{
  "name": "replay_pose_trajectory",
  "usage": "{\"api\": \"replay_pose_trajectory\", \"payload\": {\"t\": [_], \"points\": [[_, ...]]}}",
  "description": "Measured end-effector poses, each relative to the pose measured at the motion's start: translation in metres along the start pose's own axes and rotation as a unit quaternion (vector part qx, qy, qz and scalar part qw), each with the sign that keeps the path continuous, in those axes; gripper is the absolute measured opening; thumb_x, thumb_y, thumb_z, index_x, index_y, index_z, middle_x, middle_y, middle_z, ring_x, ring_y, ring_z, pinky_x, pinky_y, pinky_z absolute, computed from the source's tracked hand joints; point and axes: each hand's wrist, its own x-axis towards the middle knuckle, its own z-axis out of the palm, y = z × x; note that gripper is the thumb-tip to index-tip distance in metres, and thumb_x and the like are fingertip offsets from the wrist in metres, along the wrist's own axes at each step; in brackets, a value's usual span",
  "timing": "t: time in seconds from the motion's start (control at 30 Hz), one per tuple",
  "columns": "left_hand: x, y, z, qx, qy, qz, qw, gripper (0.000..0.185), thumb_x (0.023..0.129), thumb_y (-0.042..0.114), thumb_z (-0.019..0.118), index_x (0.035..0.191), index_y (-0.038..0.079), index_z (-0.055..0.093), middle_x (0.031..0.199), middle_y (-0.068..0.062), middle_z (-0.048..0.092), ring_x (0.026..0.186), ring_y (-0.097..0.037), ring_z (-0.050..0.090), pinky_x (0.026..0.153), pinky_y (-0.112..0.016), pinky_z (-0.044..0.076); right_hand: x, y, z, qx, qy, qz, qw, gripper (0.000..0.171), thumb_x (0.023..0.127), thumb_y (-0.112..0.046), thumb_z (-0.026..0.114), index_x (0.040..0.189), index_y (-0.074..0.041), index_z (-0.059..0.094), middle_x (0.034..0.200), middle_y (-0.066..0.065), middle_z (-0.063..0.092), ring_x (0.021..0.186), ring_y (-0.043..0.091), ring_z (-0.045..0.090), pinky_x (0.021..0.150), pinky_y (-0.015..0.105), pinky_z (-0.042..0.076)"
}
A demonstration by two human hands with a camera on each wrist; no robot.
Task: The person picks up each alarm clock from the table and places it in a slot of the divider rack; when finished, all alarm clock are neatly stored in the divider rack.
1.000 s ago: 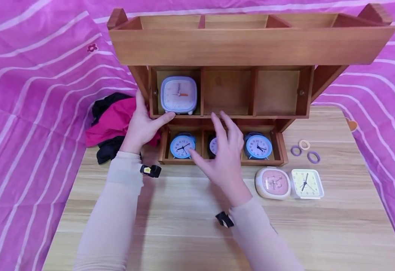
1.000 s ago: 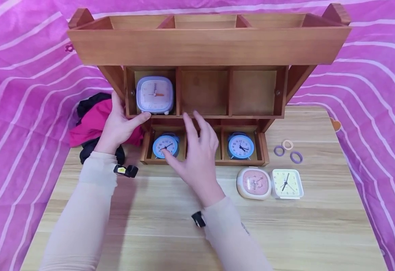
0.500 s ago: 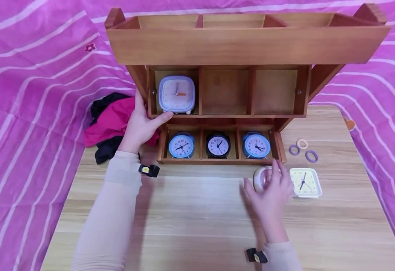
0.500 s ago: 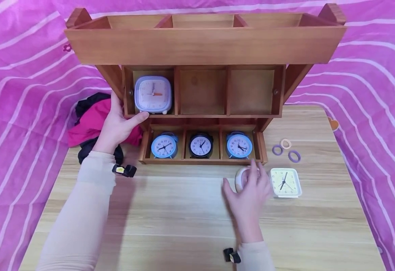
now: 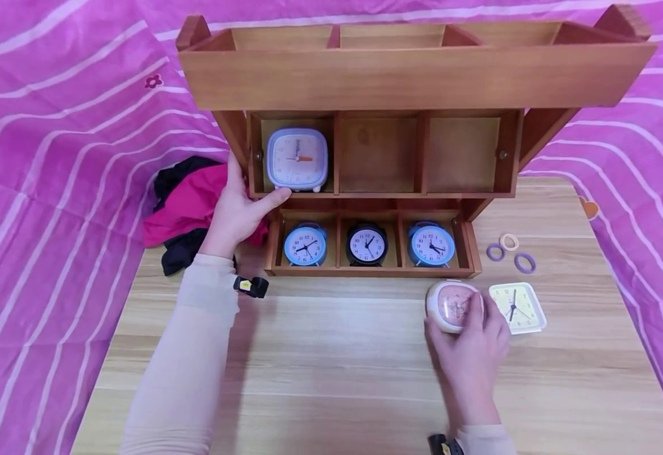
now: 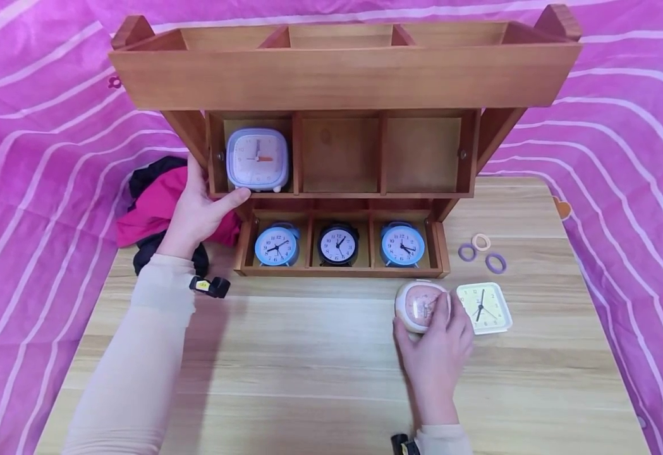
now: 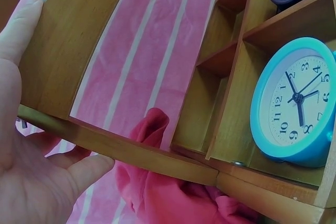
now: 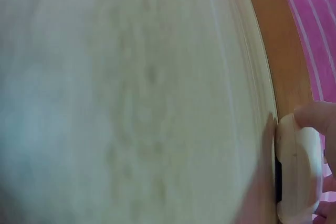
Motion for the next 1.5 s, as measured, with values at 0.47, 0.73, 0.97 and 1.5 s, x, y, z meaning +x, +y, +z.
{"api": "replay_pose_trajectory", "payload": {"t": [0.47,0.73,0.97,1.5], "points": [[-0.002,0.002,-0.001,0.009,0.001,-0.004,1.0000,0.114,0.087,0.035,0.087,0.165,0.044,0.005,0.170,0.006,0.029,0.152,-0.019,0.034,0.124,-0.039,0.031,0.001,-0.006,-0.007,0.009,-0.053,0.043,0.998,0.101,0.071,-0.029,0.093,0.153,-0.002,0.042,0.160,0.028,0.034,0.143,0.051,0.035,0.110,0.071,0.034],[-0.001,0.000,-0.002,0.010,0.001,-0.009,0.9999,0.113,0.088,0.034,0.086,0.166,0.041,0.005,0.171,0.003,0.027,0.153,-0.021,0.033,0.125,-0.040,0.030,0.004,-0.004,-0.006,0.015,-0.046,0.050,0.998,0.097,0.068,-0.032,0.096,0.147,-0.002,0.048,0.148,0.031,0.043,0.130,0.051,0.043,0.103,0.066,0.039],[0.000,0.002,-0.001,-0.010,-0.002,-0.011,0.9999,0.114,0.089,0.031,0.085,0.167,0.037,0.002,0.172,0.002,0.024,0.155,-0.020,0.030,0.126,-0.038,0.028,0.005,-0.007,-0.011,0.044,-0.012,0.049,0.998,0.097,0.064,-0.029,0.097,0.145,-0.004,0.050,0.140,0.030,0.047,0.123,0.048,0.046,0.097,0.063,0.041],[-0.012,0.029,0.000,-0.035,-0.006,-0.001,0.9994,0.110,0.090,0.021,0.084,0.168,0.027,0.006,0.171,-0.003,0.025,0.155,-0.020,0.030,0.125,-0.036,0.028,0.032,-0.076,-0.040,0.163,0.122,-0.092,0.975,0.100,0.067,-0.028,0.098,0.153,-0.013,0.049,0.149,0.016,0.045,0.141,0.023,0.041,0.114,0.043,0.040]]}}
